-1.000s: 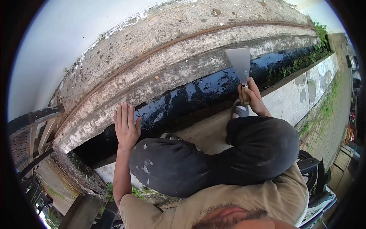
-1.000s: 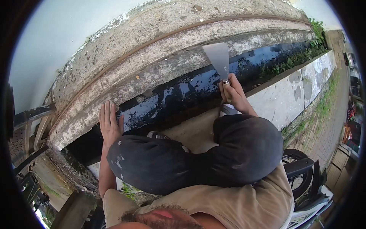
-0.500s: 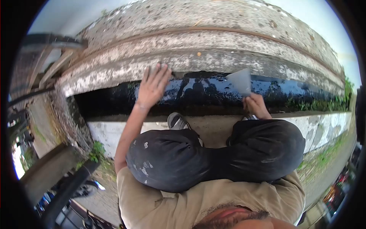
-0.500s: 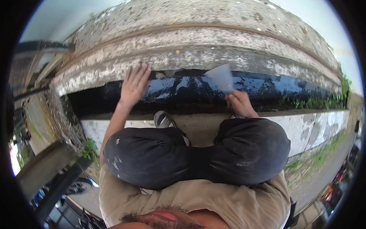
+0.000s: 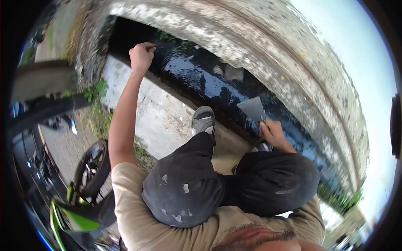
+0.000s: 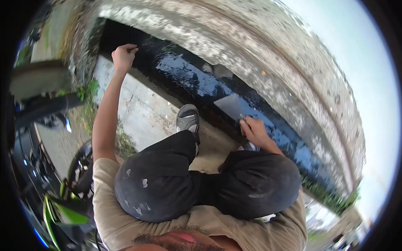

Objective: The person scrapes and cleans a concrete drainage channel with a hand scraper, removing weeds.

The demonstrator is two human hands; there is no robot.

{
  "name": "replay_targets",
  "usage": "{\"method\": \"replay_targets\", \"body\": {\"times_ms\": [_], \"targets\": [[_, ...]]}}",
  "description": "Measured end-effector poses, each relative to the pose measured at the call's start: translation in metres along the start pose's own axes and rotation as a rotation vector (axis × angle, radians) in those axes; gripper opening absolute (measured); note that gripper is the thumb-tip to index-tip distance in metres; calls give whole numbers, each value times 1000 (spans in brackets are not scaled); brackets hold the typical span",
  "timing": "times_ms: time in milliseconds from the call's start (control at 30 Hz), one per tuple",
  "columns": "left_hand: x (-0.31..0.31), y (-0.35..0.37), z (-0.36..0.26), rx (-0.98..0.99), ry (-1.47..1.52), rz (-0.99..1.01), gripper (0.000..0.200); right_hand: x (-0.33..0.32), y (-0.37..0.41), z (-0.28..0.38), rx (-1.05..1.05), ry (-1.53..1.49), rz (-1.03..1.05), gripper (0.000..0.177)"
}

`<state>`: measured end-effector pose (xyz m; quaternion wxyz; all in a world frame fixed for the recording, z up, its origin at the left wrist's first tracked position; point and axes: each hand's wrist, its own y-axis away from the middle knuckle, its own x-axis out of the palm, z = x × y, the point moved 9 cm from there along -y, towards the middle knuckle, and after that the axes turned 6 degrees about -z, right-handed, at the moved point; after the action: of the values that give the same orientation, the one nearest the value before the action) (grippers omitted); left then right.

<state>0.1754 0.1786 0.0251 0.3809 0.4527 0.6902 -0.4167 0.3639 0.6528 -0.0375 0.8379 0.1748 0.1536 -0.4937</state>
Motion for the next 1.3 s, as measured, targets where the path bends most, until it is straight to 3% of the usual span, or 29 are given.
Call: {"method": "replay_targets", "body": {"times_ms": [33, 100, 133, 200, 233, 333, 367, 467, 533, 600, 667, 733, 800, 867, 900, 1000, 1100, 1133, 1167, 1267, 1300], "targets": [[-27, 10, 3, -52, -20, -33, 23, 4, -15, 6, -39, 6, 52, 28], [-53, 34, -16, -194, -160, 196, 35, 5, -36, 20, -16, -82, 59, 18], [-62, 41, -16, -246, -145, 182, 35, 8, -50, 28, 45, -209, 103, 14], [-39, 78, -21, -297, -53, 570, 50, 29, -77, 31, 202, -351, 206, 15], [-29, 104, -30, -411, 50, 804, 68, 43, -88, 29, 275, -368, 262, 18], [17, 168, -84, -590, 376, 1190, 103, 77, -113, 54, 380, -417, 256, 13], [42, 182, -102, -637, 539, 1197, 102, 86, -119, 57, 399, -389, 240, 14], [105, 189, -163, -937, 1410, 770, 62, 93, -134, 68, 399, -359, 192, 13], [137, 179, -166, -959, 1658, 506, 37, 89, -139, 64, 406, -347, 147, 14], [141, 174, -159, -1062, 1882, 286, 30, 77, -148, 83, -38, 268, 142, 24], [135, 176, -129, -1110, 1843, 45, 23, 65, -135, 105, 107, 373, 236, 28], [170, 179, -108, -1215, 1940, -68, 26, 27, -137, 129, -188, 532, -28, 32], [201, 174, -127, -1320, 2155, 106, 34, -11, -151, 143, -367, 648, -245, 32], [210, 155, -148, -1199, 2181, 153, 37, -39, -172, 143, -346, 605, -438, 32], [211, 148, -159, -1207, 2148, 118, 38, -40, -183, 143, -347, 635, -415, 32], [196, 132, -172, -1049, 2125, -123, 53, -38, -212, 146, -426, 637, -454, 32], [186, 135, -189, -992, 2164, -3, 55, -14, -223, 151, -624, 596, -418, 32], [204, 135, -198, -993, 2176, -3, 55, -11, -227, 149, -652, 734, -411, 30], [217, 136, -195, -841, 1819, -239, 57, -12, -227, 147, -684, 761, -409, 29], [179, 148, -173, -682, 1388, -532, 59, -16, -228, 140, -681, 674, -403, 27], [196, 146, -176, -846, 1738, -333, 55, -23, -230, 138, -633, 562, -419, 27]]}}
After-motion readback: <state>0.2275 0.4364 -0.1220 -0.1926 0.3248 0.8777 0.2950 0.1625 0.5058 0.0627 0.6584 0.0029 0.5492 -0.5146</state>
